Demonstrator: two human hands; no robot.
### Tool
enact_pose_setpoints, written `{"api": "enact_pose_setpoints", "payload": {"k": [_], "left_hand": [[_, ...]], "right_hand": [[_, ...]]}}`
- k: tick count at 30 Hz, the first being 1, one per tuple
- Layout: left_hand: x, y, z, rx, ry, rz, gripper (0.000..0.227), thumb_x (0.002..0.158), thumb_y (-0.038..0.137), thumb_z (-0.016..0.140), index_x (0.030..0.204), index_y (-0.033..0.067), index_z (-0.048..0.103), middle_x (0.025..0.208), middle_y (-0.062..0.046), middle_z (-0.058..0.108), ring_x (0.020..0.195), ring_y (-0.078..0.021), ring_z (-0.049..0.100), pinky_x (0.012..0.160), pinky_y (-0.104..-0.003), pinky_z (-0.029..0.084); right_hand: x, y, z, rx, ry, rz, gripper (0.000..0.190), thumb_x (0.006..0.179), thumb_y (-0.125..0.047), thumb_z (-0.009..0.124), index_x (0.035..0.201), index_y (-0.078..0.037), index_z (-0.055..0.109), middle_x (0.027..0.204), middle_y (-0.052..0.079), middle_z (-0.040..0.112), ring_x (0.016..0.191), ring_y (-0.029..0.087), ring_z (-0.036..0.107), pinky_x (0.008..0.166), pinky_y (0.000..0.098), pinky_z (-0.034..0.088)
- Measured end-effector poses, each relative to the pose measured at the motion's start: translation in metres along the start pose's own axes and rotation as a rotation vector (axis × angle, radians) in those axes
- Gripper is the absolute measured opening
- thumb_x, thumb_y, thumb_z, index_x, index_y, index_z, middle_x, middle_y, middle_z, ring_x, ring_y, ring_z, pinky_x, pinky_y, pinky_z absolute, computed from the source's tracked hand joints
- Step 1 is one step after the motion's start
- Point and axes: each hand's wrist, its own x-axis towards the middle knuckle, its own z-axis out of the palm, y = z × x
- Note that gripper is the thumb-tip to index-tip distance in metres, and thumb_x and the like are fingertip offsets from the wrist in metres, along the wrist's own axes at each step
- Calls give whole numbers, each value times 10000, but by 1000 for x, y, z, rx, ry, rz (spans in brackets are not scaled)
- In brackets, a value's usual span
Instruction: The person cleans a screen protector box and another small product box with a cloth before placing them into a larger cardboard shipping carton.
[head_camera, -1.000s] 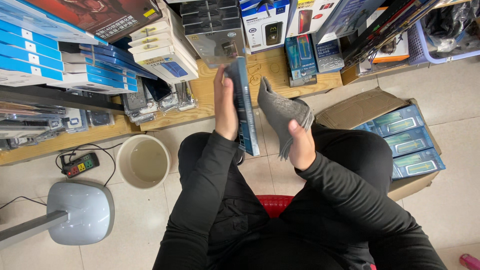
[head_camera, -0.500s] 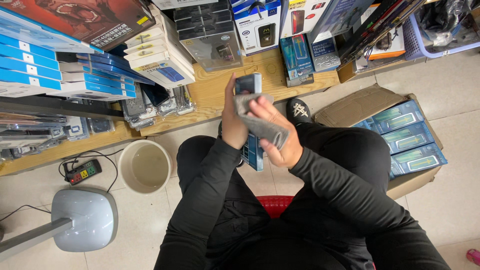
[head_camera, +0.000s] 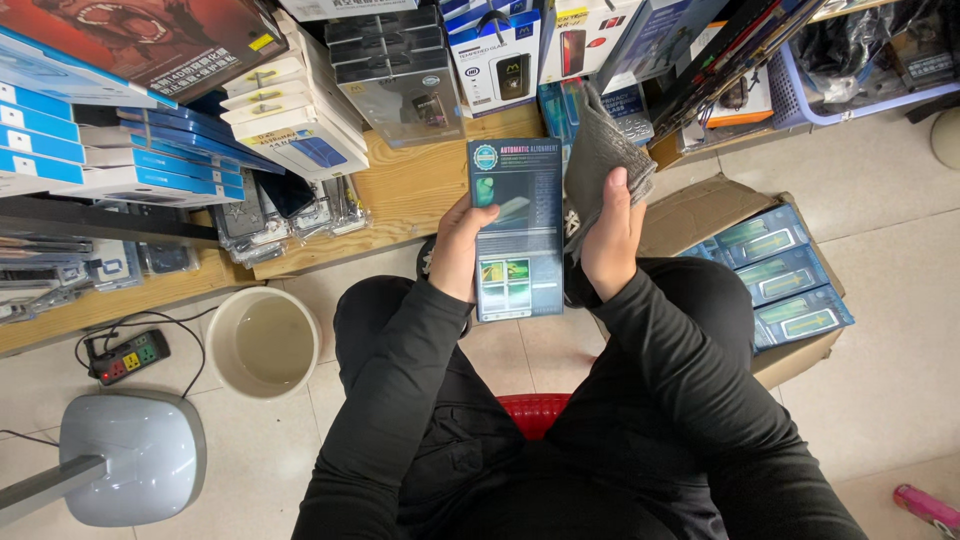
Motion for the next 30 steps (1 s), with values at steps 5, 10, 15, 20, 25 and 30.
{"api": "enact_pose_setpoints", "payload": {"k": [5, 10, 15, 20, 25, 30], "left_hand": [[-29, 17, 48, -45, -100, -77, 434, 935, 189, 625, 1358, 113, 566, 1061, -99, 694, 964, -190, 684, 826, -363, 573], [-37, 26, 59, -290, -140, -280, 546, 987, 564, 487, 1329, 150, 589, 1180, -97, 682, 1100, -202, 654, 941, -383, 554], [-37, 34, 32, -573, -237, -366, 805, 929, 659, 473, 1501, 103, 364, 1516, -72, 425, 1341, -223, 480, 1121, -406, 394], [-50, 72, 64, -440, -34, -98, 664, 910, 550, 531, 1411, 118, 473, 1415, -96, 530, 1237, -249, 567, 1081, -425, 461], [-49, 66, 99, -229, 156, 106, 494, 884, 410, 604, 1295, 134, 615, 1284, -130, 665, 1104, -285, 678, 1029, -451, 548], [-59, 54, 101, -204, -88, -164, 826, 702, 550, 682, 1331, 45, 505, 1339, -216, 565, 1208, -442, 568, 1038, -635, 431]], "right_hand": [[6, -52, 26, -537, -455, -503, 632, 1027, -572, 298, 1481, -156, 440, 1579, 146, 314, 1479, 379, 160, 1187, 606, 50], [-12, -49, 33, -839, -526, -574, 616, 989, -617, 259, 1512, -326, 406, 1633, 60, 201, 1503, 362, 50, 1189, 588, 7], [-53, -44, 32, -839, -672, -605, 590, 978, -615, 260, 1484, -362, 428, 1628, 15, 214, 1506, 363, 83, 1178, 618, 17], [-86, -59, 14, -712, -741, -632, 602, 986, -570, 170, 1466, -340, 452, 1618, 12, 268, 1506, 357, 172, 1187, 586, 62], [-108, -68, -33, -352, -603, -327, 451, 997, -364, 381, 1314, -147, 618, 1489, 77, 490, 1405, 365, 411, 1146, 549, 307], [-131, -68, -100, 319, -14, 739, 437, 911, -374, 653, 908, 57, 726, 902, 197, 719, 861, 191, 600, 768, 427, 521]]}}
